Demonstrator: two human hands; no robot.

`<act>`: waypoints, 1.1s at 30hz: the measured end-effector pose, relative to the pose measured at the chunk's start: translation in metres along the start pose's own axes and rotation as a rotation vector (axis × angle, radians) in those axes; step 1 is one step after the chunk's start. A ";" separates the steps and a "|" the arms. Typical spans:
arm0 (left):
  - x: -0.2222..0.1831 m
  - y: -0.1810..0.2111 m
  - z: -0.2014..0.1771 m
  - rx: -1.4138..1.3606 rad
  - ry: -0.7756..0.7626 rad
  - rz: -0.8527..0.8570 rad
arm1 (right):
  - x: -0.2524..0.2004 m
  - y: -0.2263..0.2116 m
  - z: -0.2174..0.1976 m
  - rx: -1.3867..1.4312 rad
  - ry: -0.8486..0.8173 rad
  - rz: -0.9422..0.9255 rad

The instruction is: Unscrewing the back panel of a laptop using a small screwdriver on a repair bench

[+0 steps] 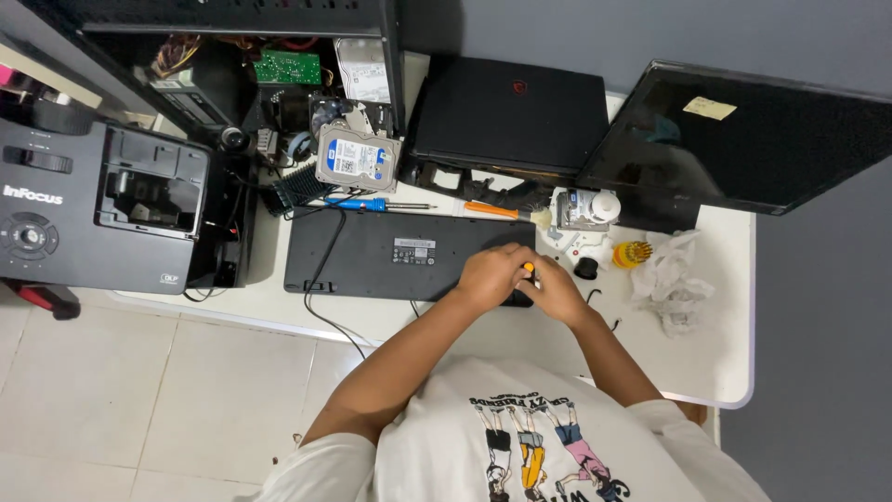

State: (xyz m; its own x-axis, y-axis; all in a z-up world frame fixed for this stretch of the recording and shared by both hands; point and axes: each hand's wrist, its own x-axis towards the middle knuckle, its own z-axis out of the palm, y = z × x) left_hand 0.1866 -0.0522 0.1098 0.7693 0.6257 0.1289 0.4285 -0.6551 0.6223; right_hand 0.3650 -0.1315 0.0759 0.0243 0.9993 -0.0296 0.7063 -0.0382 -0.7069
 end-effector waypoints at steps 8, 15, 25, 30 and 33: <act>0.001 0.009 0.015 0.432 0.187 0.089 | 0.012 0.026 0.010 0.014 -0.030 -0.027; 0.015 0.005 0.038 0.425 0.180 0.094 | 0.009 0.067 0.029 0.099 0.085 -0.004; 0.020 0.025 -0.008 0.325 0.103 0.161 | 0.000 0.095 0.060 0.014 0.268 -0.061; 0.024 0.020 -0.023 0.208 0.026 0.231 | -0.001 0.085 0.067 0.020 0.392 -0.052; 0.027 0.011 -0.022 0.108 -0.038 0.212 | -0.003 0.076 0.071 0.020 0.448 -0.039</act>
State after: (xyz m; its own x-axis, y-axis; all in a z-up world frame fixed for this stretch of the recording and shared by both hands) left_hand 0.2016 -0.0329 0.1369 0.8638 0.4545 0.2173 0.3022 -0.8126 0.4983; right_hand 0.3687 -0.1376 -0.0282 0.3050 0.9028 0.3031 0.6990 0.0039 -0.7151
